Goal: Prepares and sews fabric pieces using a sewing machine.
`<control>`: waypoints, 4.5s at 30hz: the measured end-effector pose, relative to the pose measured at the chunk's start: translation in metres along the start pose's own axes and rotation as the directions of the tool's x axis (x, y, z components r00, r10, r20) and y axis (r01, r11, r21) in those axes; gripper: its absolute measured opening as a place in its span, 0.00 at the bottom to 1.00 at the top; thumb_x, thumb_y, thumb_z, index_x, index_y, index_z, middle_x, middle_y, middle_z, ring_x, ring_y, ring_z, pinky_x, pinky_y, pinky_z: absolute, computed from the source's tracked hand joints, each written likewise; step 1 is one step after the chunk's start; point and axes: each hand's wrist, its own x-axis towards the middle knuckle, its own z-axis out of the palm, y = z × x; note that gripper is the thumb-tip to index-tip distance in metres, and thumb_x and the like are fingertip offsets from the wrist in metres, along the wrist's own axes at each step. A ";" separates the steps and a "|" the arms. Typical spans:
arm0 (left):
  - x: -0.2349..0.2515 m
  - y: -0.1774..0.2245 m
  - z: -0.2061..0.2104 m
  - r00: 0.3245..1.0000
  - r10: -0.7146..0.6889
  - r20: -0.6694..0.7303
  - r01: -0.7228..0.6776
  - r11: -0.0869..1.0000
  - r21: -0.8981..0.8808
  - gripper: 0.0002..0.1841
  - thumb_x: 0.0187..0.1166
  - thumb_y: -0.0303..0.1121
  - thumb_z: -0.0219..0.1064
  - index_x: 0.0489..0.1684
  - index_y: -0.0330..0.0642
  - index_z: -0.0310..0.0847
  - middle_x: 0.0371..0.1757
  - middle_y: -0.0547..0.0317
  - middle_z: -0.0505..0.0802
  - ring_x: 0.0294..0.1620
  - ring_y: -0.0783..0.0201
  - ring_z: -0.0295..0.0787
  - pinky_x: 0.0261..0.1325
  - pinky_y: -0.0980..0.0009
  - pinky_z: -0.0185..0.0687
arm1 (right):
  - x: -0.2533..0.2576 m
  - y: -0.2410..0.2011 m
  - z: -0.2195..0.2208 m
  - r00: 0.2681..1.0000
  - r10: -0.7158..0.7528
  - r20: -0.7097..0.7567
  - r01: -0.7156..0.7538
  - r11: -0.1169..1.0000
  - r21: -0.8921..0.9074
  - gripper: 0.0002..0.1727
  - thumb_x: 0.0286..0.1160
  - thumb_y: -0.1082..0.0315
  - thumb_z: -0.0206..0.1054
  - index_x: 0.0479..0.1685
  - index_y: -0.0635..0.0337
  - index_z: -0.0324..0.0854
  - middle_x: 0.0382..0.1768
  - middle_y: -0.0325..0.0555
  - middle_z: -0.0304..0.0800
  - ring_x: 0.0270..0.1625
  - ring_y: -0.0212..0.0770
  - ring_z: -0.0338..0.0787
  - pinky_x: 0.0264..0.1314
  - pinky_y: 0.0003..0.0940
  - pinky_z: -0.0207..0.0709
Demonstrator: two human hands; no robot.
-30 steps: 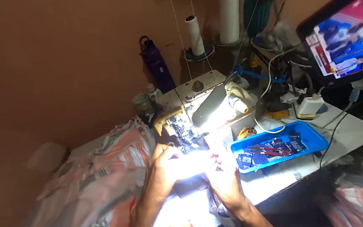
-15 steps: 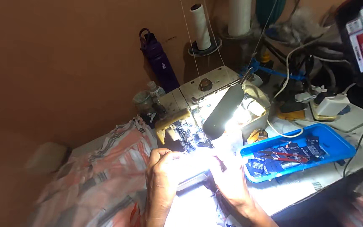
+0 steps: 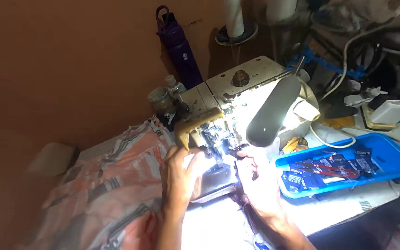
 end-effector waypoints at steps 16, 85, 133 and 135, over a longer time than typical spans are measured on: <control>-0.074 0.079 0.051 0.893 0.401 -0.204 -0.374 0.913 0.160 0.08 0.67 0.26 0.68 0.23 0.36 0.93 0.23 0.47 0.93 0.24 0.50 0.90 0.28 0.58 0.79 | -0.068 -0.013 -0.115 0.956 -0.089 0.280 0.107 0.993 -0.049 0.10 0.71 0.71 0.67 0.42 0.68 0.89 0.38 0.49 0.91 0.38 0.21 0.83 0.45 0.09 0.75; -0.215 0.075 -0.059 0.933 -0.316 0.172 0.290 0.376 -0.880 0.04 0.82 0.42 0.66 0.42 0.63 0.87 0.44 0.86 0.88 0.49 0.90 0.82 0.54 0.91 0.77 | -0.132 -0.053 -0.060 0.729 -0.128 0.673 -0.435 0.672 0.599 0.06 0.81 0.69 0.60 0.43 0.65 0.72 0.37 0.36 0.83 0.44 0.14 0.81 0.52 0.12 0.75; -0.231 0.076 -0.068 0.936 -0.350 0.040 0.230 0.521 -0.822 0.04 0.85 0.42 0.64 0.41 0.62 0.85 0.47 0.85 0.89 0.55 0.87 0.83 0.61 0.87 0.78 | -0.139 -0.044 -0.059 0.784 -0.272 0.557 -0.261 0.670 0.694 0.08 0.76 0.70 0.67 0.42 0.67 0.78 0.31 0.37 0.87 0.38 0.13 0.84 0.45 0.09 0.76; -0.231 0.076 -0.074 0.939 -0.343 0.023 0.225 0.560 -0.797 0.04 0.87 0.42 0.61 0.43 0.63 0.81 0.49 0.87 0.90 0.58 0.87 0.85 0.65 0.85 0.79 | -0.139 -0.041 -0.059 0.772 -0.262 0.579 -0.288 0.668 0.687 0.08 0.77 0.69 0.68 0.42 0.66 0.78 0.32 0.35 0.88 0.38 0.13 0.84 0.45 0.09 0.77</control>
